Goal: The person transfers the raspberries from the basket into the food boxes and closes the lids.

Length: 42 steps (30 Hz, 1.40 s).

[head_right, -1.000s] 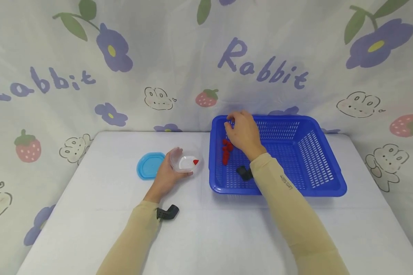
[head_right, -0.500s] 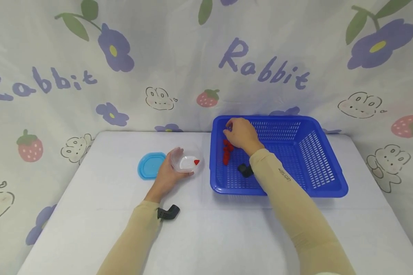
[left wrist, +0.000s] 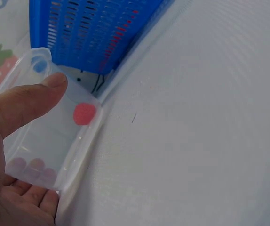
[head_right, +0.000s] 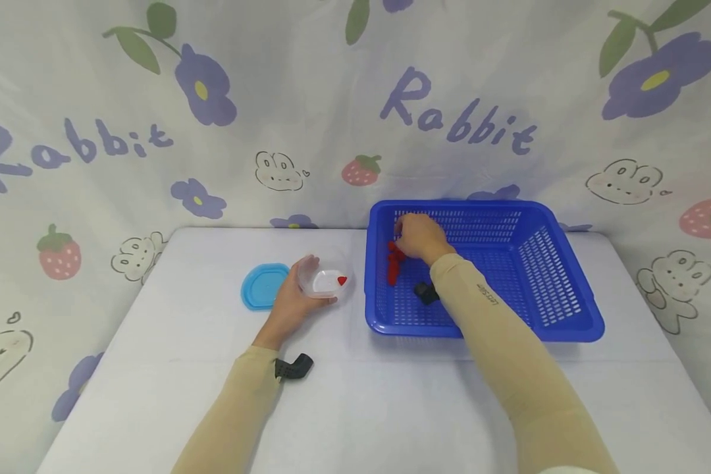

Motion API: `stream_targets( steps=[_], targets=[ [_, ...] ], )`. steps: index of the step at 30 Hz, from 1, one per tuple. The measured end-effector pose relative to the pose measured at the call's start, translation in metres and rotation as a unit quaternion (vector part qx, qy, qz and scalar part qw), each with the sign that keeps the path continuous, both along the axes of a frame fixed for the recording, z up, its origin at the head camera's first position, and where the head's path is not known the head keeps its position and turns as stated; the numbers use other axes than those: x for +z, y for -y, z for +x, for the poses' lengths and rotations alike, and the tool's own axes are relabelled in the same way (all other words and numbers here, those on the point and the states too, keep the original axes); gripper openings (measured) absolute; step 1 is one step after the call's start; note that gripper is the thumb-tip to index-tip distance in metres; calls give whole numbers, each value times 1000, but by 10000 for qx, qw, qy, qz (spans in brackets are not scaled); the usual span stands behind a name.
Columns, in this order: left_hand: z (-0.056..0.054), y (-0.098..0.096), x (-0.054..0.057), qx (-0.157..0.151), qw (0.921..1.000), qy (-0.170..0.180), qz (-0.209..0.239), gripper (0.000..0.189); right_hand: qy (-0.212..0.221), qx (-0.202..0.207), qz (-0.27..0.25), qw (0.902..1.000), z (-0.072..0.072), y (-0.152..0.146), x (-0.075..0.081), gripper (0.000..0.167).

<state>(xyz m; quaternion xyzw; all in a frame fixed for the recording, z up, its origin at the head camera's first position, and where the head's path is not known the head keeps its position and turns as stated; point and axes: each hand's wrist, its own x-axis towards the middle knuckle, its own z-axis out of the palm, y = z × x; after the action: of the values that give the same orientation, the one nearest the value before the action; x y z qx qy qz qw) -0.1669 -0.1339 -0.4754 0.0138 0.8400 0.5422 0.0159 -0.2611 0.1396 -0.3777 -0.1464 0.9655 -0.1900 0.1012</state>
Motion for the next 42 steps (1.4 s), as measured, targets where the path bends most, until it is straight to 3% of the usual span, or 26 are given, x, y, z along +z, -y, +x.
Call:
stream_targets(
  steps=[9, 18, 27, 42],
  targets=[
    [0, -1, 0, -8, 10000, 46, -7, 98, 475, 129, 25, 9988, -1, -1, -10, 33],
    [1, 0, 0, -15, 10000, 89, -39, 98, 657, 380, 183, 9970, -6, -3, -18, 31],
    [-1, 0, -2, -27, 10000, 30, -86, 97, 536, 491, 325, 9968, -6, -5, -20, 20],
    [0, 0, 0, -49, 10000, 39, -68, 98, 553, 430, 489, 9963, -5, -6, -23, 21]
  ],
)
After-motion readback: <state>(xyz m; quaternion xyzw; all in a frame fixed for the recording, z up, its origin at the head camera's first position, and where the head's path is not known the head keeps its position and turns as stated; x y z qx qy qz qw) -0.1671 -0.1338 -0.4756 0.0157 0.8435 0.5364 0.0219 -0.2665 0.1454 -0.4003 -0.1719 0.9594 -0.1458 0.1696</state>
